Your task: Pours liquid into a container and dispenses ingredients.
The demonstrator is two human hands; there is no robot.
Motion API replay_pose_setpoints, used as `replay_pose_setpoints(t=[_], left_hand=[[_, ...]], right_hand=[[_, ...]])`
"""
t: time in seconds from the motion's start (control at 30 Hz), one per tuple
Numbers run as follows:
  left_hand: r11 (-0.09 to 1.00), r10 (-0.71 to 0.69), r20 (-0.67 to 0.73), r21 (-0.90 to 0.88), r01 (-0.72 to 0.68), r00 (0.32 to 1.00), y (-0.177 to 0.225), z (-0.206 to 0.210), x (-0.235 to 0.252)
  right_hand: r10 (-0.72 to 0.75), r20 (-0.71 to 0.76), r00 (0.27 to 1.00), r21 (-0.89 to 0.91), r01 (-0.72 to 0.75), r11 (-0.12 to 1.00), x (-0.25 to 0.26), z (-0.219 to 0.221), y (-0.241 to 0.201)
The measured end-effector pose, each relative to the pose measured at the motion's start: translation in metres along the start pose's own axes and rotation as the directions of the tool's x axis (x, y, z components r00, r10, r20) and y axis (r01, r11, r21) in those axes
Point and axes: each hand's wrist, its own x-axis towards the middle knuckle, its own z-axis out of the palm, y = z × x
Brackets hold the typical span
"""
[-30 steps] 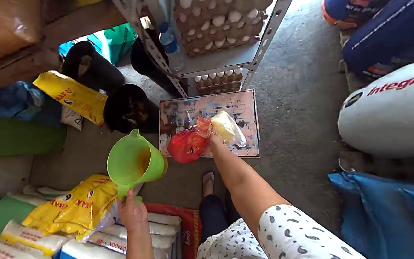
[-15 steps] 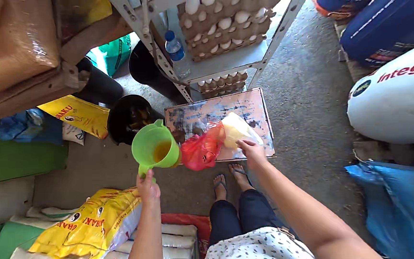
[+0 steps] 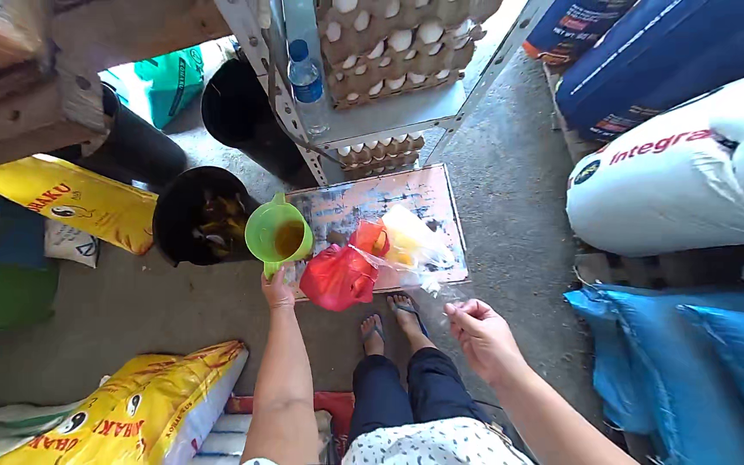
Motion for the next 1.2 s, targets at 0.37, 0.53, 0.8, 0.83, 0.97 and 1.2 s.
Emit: replay_pose_setpoints(t=[0.37,0.53,0.8,0.83,0.97,1.2], left_hand=[[0.950,-0.141,0.786,0.279,-0.142,0.603,0.150,0.024,-0.226],[0.940,-0.229,0.724,0.338,-0.045,0.651,0.160,0.036,-0.231],[0.732,-0.072,0.670,0.538,-0.417,0.739,0.142,0.034,-0.222],[0.736,-0.092,0.660,0.550,-0.396,0.745,0.141,0.036,-0.222],[0.938,-0.320,0.571,0.304,0.167,0.756,0.130,0.044,-0.221],[0.951,-0.309,0.733,0.251,0.181,0.606,0.127,0.039,-0.211]], right_hand=[[-0.050,0.126,0.991,-0.052,0.057,0.997,-0.034,0.072,-0.014],[0.232,0.225,0.946,0.117,-0.262,0.958,-0.049,0.084,-0.030],[0.174,0.175,0.969,-0.025,-0.172,0.985,-0.045,0.082,-0.025],[0.121,0.212,0.970,-0.045,-0.114,0.992,-0.044,0.082,-0.020],[-0.096,0.220,0.971,-0.155,0.132,0.979,-0.028,0.078,0.007],[-0.313,0.255,0.915,-0.672,0.400,0.623,-0.041,0.080,0.001]])
